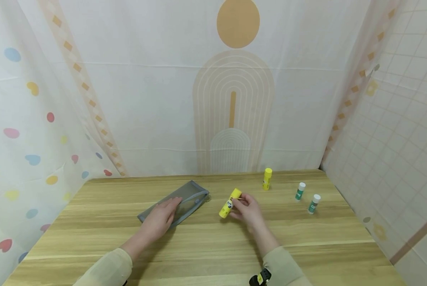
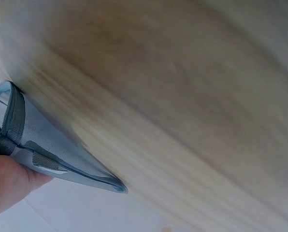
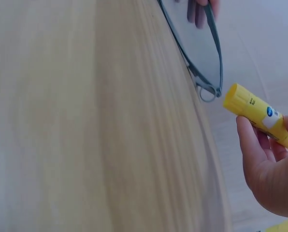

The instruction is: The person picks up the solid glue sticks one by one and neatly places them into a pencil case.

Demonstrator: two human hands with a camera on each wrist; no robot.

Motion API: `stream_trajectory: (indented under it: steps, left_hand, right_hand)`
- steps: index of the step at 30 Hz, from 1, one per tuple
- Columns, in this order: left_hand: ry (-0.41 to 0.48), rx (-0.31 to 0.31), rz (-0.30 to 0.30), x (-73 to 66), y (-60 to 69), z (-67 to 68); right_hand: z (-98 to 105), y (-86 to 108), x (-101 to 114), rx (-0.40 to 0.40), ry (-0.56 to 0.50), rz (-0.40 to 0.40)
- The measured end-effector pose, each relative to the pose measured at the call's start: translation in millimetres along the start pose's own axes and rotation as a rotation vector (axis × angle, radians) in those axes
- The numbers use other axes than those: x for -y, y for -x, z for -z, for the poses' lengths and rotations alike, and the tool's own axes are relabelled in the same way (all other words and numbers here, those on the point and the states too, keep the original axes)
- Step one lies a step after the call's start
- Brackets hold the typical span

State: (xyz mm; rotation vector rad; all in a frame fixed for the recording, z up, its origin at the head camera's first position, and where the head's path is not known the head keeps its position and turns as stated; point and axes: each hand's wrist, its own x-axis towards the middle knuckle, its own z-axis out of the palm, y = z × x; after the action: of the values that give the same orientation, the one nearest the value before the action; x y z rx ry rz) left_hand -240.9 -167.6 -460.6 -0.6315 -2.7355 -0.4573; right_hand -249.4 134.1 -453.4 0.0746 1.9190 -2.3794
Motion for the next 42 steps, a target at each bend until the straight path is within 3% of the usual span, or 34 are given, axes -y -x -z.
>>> stream_trajectory:
  steps: [20, 42]
  left_hand:
    - [0.013, 0.004, 0.007, -1.8, -0.2, -0.3]
    - [0.026, -0.011, 0.005, -1.4, -1.0, -2.5]
  right_hand:
    - [-26.6, 5.1, -16.5, 0.118, -0.051, -0.059]
    - [-61.8, 3.2, -29.9, 0.196, -0.089, -0.125]
